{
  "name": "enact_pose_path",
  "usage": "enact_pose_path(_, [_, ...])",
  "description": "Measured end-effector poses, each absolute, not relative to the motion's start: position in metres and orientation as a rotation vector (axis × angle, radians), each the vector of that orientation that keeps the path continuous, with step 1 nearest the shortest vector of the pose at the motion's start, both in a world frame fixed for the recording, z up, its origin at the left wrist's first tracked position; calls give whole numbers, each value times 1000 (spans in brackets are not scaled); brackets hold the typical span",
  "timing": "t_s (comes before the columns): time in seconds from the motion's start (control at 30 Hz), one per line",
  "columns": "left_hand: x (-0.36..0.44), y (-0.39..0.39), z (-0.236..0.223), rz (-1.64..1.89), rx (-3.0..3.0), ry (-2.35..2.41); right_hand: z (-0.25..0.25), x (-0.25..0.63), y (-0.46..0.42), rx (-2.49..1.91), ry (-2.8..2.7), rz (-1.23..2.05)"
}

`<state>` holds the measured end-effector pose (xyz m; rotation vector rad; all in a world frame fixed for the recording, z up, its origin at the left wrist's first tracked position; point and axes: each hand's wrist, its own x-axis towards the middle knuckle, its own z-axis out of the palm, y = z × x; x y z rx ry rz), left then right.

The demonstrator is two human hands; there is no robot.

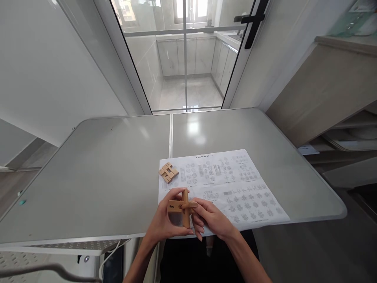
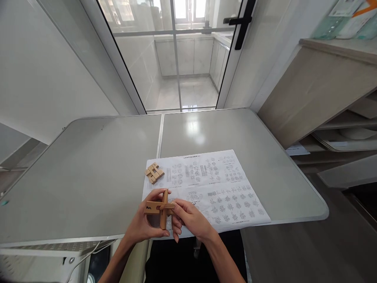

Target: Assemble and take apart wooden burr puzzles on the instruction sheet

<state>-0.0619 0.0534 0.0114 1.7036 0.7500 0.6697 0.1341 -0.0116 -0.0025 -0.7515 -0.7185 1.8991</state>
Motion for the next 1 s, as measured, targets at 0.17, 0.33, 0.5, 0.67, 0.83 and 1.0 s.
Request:
enact_pose_path(0.17, [-64, 53, 8, 665, 1653, 761, -5, 135, -9, -718, -686, 1949])
enact_pose_path(0.33, [-65, 55, 8, 645, 1628, 701, -8, 137, -11, -701, -699, 1958])
enact_pose_path(0.5, [-64, 54, 9, 645, 1690, 794, -11, 135, -11, -682, -635, 1929])
enact_pose_path(0.67, [-65, 53, 3, 650, 1650, 826, -9, 135, -10, -674, -575, 1914])
enact_pose_path(0.83, [-63, 55, 3, 709, 1637, 875, -10, 135, -10, -649, -521, 1909])
enact_pose_path(1.0, [-60, 56, 14, 717, 1598, 890, -8, 134, -11, -668, -498, 1895])
